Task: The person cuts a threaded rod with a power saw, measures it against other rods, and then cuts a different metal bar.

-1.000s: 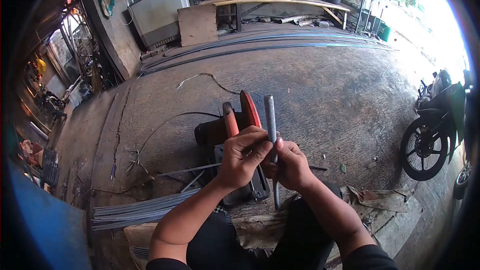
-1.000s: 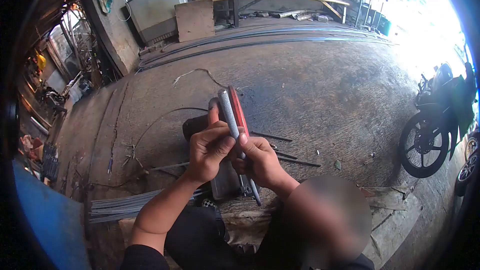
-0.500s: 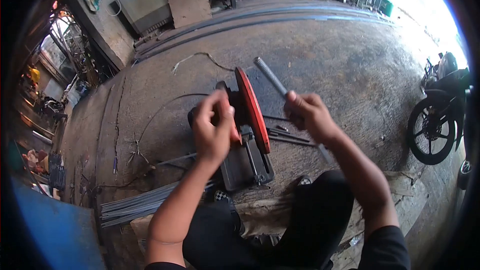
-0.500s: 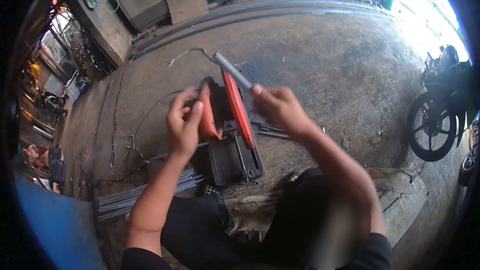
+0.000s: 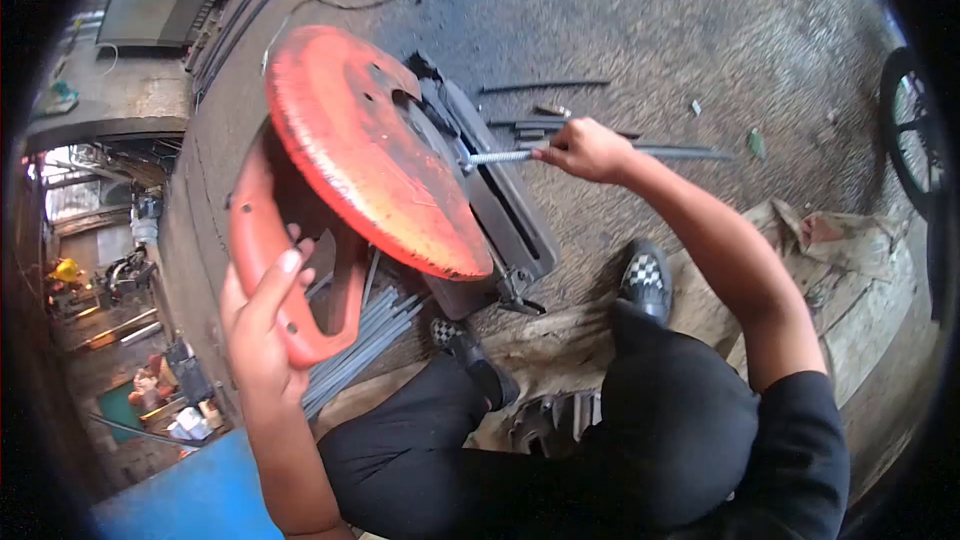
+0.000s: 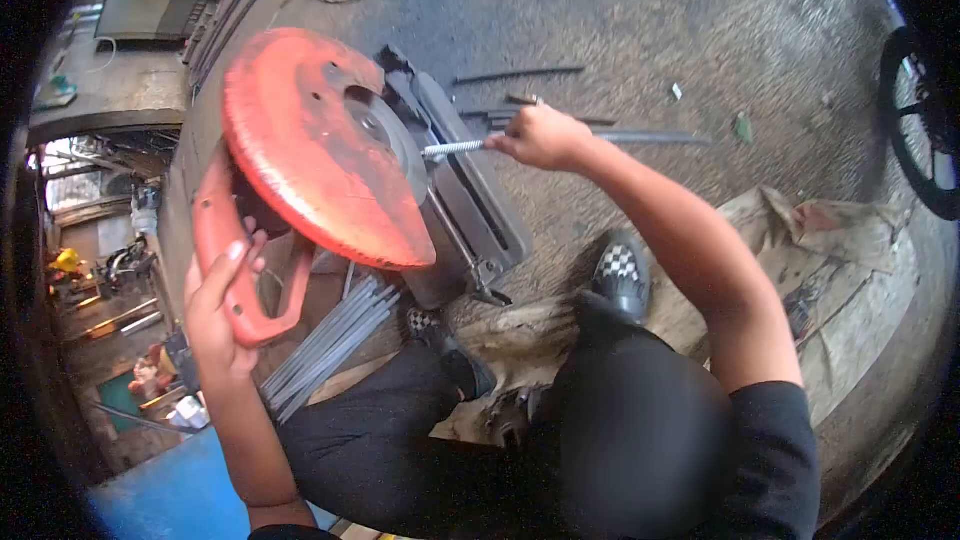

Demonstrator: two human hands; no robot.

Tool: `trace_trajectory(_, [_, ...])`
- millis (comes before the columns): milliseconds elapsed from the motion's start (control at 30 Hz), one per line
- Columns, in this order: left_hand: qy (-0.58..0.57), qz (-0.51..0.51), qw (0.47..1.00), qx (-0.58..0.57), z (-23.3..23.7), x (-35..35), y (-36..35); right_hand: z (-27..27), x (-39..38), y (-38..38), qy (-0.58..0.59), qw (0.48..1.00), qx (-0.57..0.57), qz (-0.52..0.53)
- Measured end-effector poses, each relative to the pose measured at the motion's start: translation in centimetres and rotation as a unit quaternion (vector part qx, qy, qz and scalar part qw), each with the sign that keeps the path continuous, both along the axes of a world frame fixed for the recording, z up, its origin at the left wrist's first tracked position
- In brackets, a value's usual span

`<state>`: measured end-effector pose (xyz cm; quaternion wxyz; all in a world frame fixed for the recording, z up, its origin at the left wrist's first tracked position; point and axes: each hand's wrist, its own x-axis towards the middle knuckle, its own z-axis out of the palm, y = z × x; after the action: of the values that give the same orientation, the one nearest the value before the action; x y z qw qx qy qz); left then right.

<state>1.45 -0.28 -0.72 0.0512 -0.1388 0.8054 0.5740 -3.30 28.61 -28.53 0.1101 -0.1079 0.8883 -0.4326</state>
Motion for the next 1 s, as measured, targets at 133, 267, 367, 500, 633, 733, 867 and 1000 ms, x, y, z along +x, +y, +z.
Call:
trace_trajectory(133, [-0.034,0.019,0.999,-0.009,0.5,-0.1,0.6,-1.2,-1.2,-1.3,-0.053,0.998,0.010,0.025])
trace_trajectory(267, [-0.030,0.058,0.997,-0.045,0.4,-0.2,0.9,-1.6,-1.6,-1.9,-0.068,0.997,0.009,0.040])
trace_trajectory(367, [-0.025,0.052,0.995,-0.077,0.6,-0.3,0.6,-1.2,-1.6,-2.1,-0.050,0.998,0.008,0.035])
trace_trajectory(500, [-0.028,0.066,0.994,-0.085,0.6,-0.2,0.6,-0.9,-1.5,-2.2,-0.023,0.999,0.016,0.023])
trace_trajectory(633, [-0.027,0.069,0.993,-0.089,0.6,-0.2,0.3,-1.7,-1.7,-2.3,0.043,0.998,0.036,0.031])
trace_trajectory(733, [-0.025,0.092,0.992,-0.085,0.7,-0.1,0.5,-1.6,-1.8,-2.4,0.068,0.994,0.073,0.036])
trace_trajectory(867, [-0.022,0.097,0.992,-0.083,0.7,-0.1,0.2,-0.7,-1.5,-2.3,0.076,0.992,0.099,0.019])
trace_trajectory(1000, [-0.021,0.103,0.991,-0.084,0.7,-0.1,0.4,-0.5,-1.5,-2.2,0.102,0.986,0.131,0.020])
